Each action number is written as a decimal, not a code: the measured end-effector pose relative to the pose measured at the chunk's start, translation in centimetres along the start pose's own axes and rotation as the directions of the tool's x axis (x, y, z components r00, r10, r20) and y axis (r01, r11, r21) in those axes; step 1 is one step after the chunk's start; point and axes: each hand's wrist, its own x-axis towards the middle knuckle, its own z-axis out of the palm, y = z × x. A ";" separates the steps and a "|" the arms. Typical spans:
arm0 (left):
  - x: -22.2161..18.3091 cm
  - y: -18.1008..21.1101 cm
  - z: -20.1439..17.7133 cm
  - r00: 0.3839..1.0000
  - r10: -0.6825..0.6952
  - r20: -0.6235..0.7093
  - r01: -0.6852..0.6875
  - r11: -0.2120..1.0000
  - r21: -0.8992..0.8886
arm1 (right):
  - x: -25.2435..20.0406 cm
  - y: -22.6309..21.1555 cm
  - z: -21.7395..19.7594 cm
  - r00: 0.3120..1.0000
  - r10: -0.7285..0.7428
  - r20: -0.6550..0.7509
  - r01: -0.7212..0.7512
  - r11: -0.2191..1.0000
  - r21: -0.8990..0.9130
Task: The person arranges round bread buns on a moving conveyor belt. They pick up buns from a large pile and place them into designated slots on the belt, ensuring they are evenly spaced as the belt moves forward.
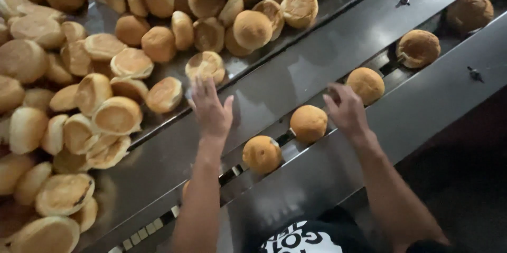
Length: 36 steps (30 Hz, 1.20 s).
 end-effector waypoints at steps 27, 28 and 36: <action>-27.8 -7.0 -6.3 0.297 -0.878 0.375 0.237 -0.312 -0.920 | 4.9 -6.4 0.5 0.597 -0.007 0.802 -0.613 0.641 0.462; -28.1 -7.2 -6.8 0.286 -0.886 0.366 0.237 -0.305 -0.922 | 2.9 -6.7 1.8 0.587 -0.015 0.810 -0.617 0.639 0.460; -28.3 -8.1 -8.0 0.041 -0.972 0.233 0.432 -0.193 -0.881 | -8.9 -15.8 6.3 0.303 -0.280 0.911 -0.642 0.646 0.412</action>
